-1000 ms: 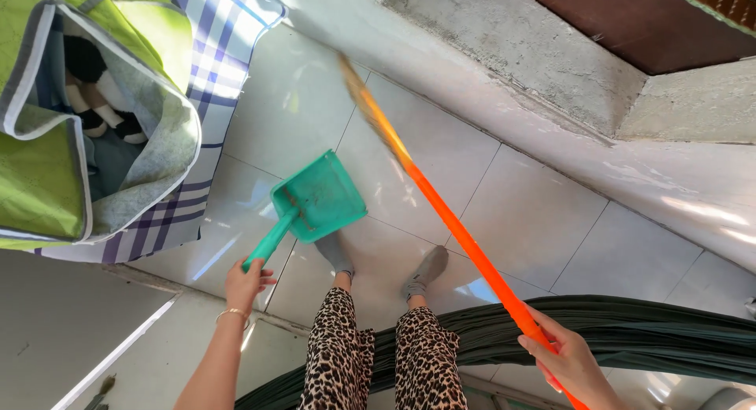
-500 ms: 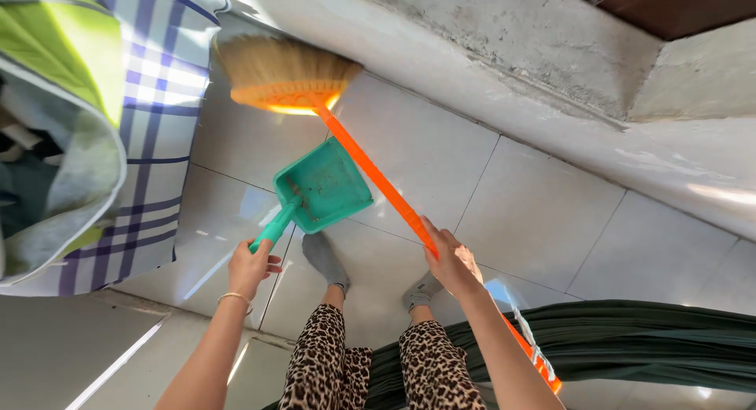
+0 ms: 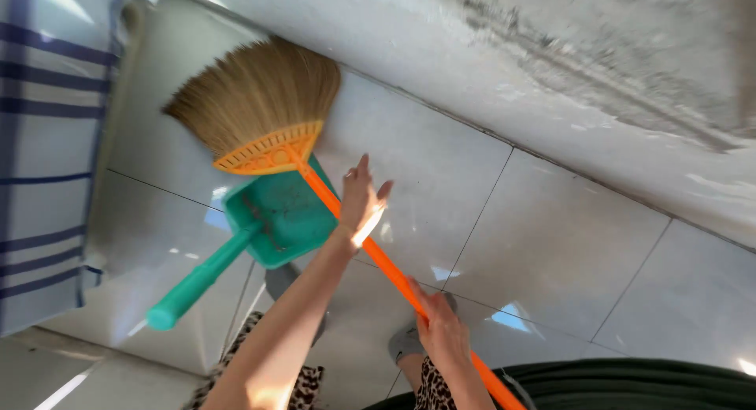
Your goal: Sweep the tiled floor and collect debris into a dustpan.
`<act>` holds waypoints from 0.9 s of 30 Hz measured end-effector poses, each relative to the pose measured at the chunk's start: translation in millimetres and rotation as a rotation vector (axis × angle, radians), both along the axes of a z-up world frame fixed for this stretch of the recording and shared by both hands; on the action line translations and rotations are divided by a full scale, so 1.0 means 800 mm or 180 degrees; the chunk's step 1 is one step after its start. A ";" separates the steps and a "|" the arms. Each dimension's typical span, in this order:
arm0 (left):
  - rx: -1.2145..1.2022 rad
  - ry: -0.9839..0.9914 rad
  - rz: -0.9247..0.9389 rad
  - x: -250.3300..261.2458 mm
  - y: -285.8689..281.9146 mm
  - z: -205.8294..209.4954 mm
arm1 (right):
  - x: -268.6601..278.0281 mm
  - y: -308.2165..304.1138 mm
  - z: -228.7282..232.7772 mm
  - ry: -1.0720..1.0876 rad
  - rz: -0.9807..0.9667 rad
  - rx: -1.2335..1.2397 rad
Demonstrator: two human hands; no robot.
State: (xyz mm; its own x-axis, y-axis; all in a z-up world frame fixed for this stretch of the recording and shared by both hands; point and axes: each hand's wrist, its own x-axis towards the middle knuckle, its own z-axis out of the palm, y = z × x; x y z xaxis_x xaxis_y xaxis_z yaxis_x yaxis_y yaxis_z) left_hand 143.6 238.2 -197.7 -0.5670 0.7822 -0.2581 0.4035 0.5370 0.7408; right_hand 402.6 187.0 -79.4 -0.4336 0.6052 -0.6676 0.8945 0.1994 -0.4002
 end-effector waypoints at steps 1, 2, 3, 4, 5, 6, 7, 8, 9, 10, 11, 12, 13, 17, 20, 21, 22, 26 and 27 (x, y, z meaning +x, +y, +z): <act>-0.0152 0.0083 -0.0032 0.012 0.014 -0.060 | 0.002 0.006 -0.006 0.0077 -0.0104 0.0070; -0.0162 0.0084 -0.0015 0.014 0.027 -0.081 | 0.010 0.020 -0.016 0.0078 -0.0088 0.0061; -0.0515 0.0205 0.0123 0.011 0.044 -0.102 | 0.013 0.036 -0.027 0.0150 -0.0176 0.0227; -0.0868 0.0326 0.0263 0.009 0.061 -0.122 | 0.017 0.051 -0.037 0.0222 -0.0265 0.0394; -0.0890 0.0323 0.0268 0.003 0.068 -0.128 | 0.025 0.064 -0.040 0.0218 -0.0259 0.0372; -0.1011 0.0408 0.0498 -0.003 0.076 -0.133 | 0.034 0.078 -0.042 0.0061 -0.0255 0.0470; -0.1103 0.0492 0.0725 -0.011 0.090 -0.138 | 0.040 0.096 -0.045 -0.0092 -0.0256 0.0597; -0.1095 0.0490 0.0727 -0.016 0.101 -0.138 | 0.041 0.102 -0.052 -0.0093 -0.0255 0.0605; -0.1032 0.0470 0.0924 -0.021 0.110 -0.135 | 0.043 0.108 -0.056 -0.0227 -0.0218 0.0666; -0.0969 0.0449 0.1121 -0.027 0.119 -0.131 | 0.044 0.113 -0.059 -0.0361 -0.0181 0.0727; -0.0959 0.0448 0.1129 -0.027 0.120 -0.140 | 0.045 0.116 -0.063 -0.0358 -0.0175 0.0738; -0.0792 0.0552 0.1232 -0.028 0.120 -0.148 | 0.045 0.118 -0.065 -0.0432 -0.0158 0.0650; -0.0611 0.0665 0.1330 -0.031 0.124 -0.155 | 0.043 0.122 -0.068 -0.0496 -0.0150 0.0572; -0.0334 0.0974 0.1206 -0.023 0.115 -0.199 | 0.037 0.133 -0.069 -0.0690 -0.0052 0.0337; 0.0135 0.1093 0.1042 -0.030 0.120 -0.210 | 0.036 0.139 -0.069 -0.0743 0.0021 0.0224; 0.0438 0.0822 0.1061 -0.032 0.124 -0.211 | 0.037 0.139 -0.070 -0.0710 0.0006 0.0210; 0.0739 0.0548 0.1077 -0.034 0.128 -0.213 | 0.039 0.140 -0.071 -0.0678 -0.0010 0.0196; 0.0799 -0.0158 0.0958 -0.024 0.139 -0.180 | 0.047 0.135 -0.077 -0.0543 -0.0004 0.0291; 0.0670 -0.0301 0.1012 -0.023 0.146 -0.181 | 0.046 0.136 -0.077 -0.0528 0.0003 0.0282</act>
State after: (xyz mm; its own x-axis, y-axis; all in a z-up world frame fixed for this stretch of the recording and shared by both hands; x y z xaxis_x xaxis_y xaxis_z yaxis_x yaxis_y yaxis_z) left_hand 125.2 355.3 -342.2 -0.7710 0.6127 -0.1735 0.1661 0.4565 0.8741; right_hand 439.5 296.0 -140.6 -0.3225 0.6644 -0.6742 0.9466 0.2282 -0.2280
